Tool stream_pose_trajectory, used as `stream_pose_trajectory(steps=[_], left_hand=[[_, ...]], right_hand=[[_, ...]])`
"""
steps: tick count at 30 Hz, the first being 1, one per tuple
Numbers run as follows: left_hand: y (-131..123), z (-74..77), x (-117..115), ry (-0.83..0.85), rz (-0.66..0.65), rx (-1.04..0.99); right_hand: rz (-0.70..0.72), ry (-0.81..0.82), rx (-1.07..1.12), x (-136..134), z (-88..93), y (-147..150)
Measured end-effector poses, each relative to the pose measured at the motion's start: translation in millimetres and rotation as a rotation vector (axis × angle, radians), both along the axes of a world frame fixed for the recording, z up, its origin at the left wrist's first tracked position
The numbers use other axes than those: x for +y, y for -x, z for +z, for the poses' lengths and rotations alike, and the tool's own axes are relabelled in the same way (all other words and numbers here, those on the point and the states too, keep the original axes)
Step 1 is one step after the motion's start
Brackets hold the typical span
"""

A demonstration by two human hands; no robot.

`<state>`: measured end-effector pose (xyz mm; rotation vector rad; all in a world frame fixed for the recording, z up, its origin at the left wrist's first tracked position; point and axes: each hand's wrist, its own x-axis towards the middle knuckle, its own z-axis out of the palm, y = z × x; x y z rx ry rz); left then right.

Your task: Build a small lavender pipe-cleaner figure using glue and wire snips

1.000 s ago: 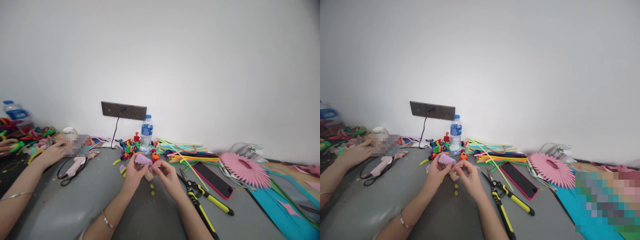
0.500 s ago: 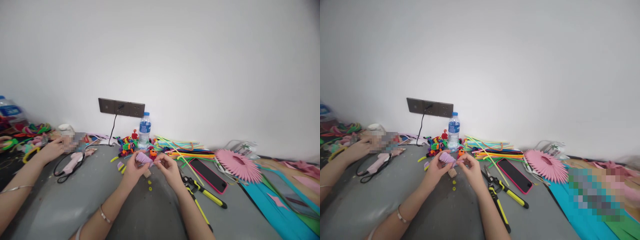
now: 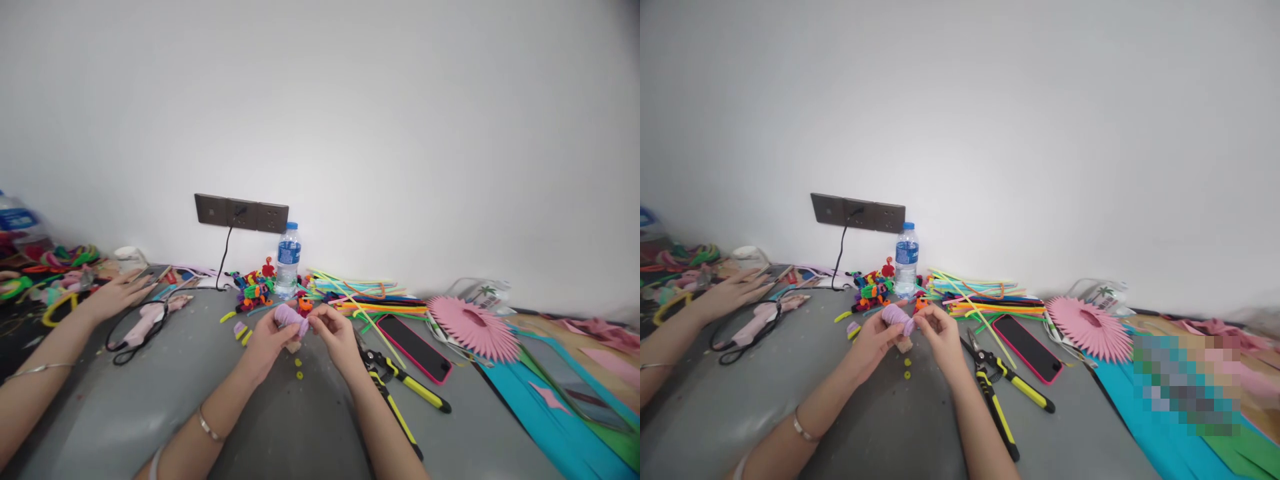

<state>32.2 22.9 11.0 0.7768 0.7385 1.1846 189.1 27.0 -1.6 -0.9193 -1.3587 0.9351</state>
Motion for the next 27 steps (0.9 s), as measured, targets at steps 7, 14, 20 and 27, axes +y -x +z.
stream_pose_trajectory(steps=[7,14,20,27], left_hand=[[0.5,0.0,2.2,0.046,0.046,-0.073],[0.7,-2.9,2.3,0.042,0.051,-0.101],[1.0,-2.8,3.7,0.040,0.029,-0.089],[0.2,-2.4,2.7,0.031,0.073,-0.078]], right_hand=[[-0.081,-0.058,-0.076,-0.5,-4.5,3.2],[-0.120,-0.074,-0.158,-0.9,-7.7,2.8],[-0.108,-0.026,-0.113,-0.5,-6.9,2.7],[-0.117,-0.028,-0.098,-1.5,-6.2,3.3]])
